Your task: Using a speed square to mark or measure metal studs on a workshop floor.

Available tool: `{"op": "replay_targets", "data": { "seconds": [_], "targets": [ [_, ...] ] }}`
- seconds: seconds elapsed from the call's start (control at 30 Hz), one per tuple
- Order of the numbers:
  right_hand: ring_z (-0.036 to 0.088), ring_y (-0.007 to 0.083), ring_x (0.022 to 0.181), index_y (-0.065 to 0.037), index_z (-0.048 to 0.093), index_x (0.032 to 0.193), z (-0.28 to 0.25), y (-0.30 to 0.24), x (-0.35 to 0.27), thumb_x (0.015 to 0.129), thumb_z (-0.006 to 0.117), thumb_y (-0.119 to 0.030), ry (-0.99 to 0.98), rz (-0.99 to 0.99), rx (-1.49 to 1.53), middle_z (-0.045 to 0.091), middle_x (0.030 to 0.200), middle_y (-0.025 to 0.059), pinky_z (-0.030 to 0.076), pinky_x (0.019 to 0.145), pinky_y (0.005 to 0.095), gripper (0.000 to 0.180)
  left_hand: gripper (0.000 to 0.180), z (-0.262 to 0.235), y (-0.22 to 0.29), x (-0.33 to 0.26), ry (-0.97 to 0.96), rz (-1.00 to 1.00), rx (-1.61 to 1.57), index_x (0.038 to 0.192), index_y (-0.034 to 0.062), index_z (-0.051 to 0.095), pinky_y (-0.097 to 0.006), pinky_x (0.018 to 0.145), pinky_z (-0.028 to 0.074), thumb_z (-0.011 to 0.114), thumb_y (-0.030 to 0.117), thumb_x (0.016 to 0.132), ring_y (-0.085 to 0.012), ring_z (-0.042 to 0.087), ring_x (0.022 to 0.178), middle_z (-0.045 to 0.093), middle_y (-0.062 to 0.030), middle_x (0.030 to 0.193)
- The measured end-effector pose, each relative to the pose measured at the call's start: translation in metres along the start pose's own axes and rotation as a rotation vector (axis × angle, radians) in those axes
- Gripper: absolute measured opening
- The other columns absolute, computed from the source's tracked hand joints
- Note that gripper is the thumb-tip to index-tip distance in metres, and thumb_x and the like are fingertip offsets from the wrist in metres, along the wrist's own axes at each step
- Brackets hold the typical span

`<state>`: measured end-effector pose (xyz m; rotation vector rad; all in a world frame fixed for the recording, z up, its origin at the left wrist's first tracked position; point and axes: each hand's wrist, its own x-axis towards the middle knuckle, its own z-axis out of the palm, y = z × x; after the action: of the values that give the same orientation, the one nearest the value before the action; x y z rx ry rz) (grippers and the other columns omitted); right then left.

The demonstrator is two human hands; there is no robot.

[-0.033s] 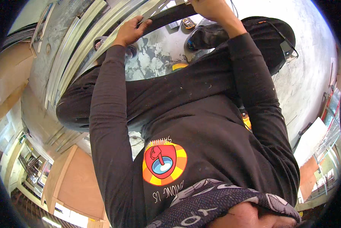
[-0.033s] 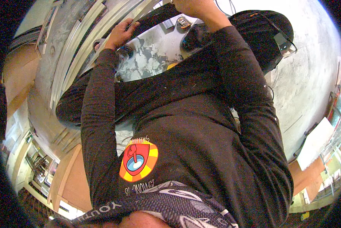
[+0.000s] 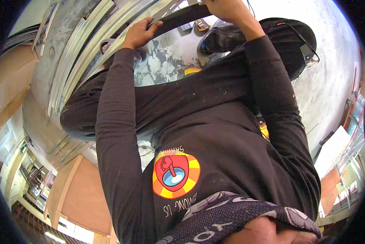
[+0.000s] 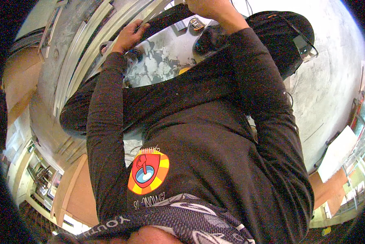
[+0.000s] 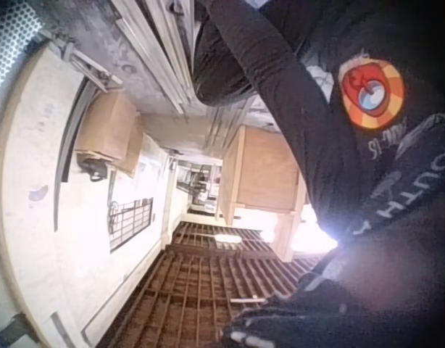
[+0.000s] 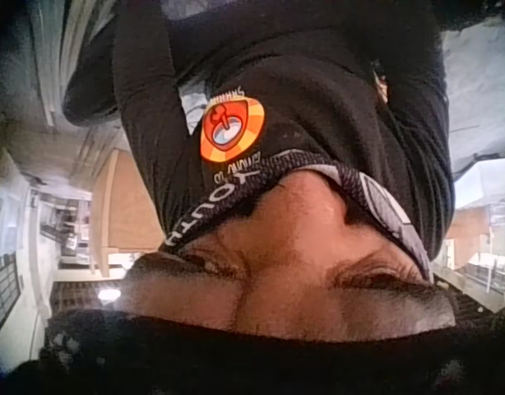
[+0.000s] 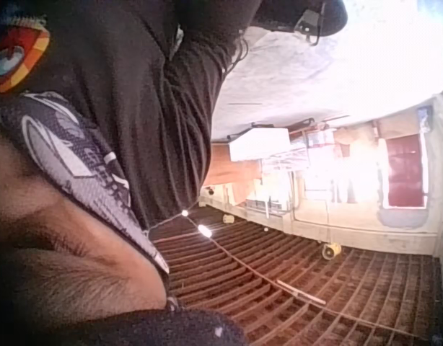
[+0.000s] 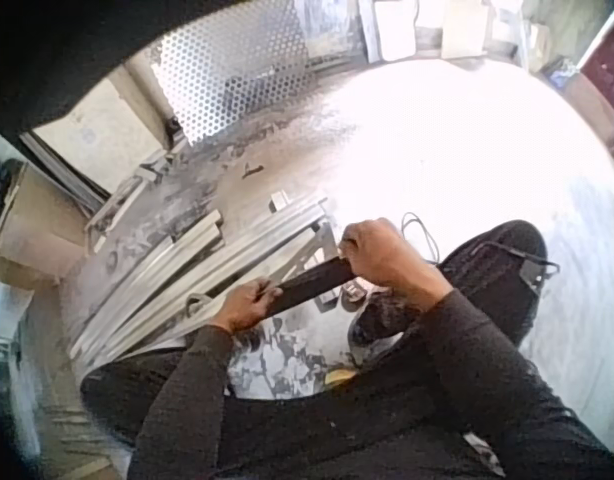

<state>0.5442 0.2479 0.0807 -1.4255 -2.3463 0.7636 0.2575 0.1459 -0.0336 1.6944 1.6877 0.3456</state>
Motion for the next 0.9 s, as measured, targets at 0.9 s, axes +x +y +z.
{"op": "replay_targets", "data": {
  "seconds": [0.9],
  "targets": [
    [0.052, 0.0175, 0.049, 0.002, 0.064, 0.069, 0.017, 0.036, 0.003, 0.098, 0.054, -0.049, -0.347, 0.698, 0.481, 0.056, 0.057, 0.0067, 0.043, 0.048, 0.0360, 0.060, 0.060, 0.001, 0.004, -0.006, 0.096, 0.031, 0.071, 0.112, 0.0090, 0.066, -0.046, 0.080, 0.051, 0.056, 0.064, 0.090, -0.0408, 0.067, 0.093, 0.071, -0.0218, 0.095]
  ]
}}
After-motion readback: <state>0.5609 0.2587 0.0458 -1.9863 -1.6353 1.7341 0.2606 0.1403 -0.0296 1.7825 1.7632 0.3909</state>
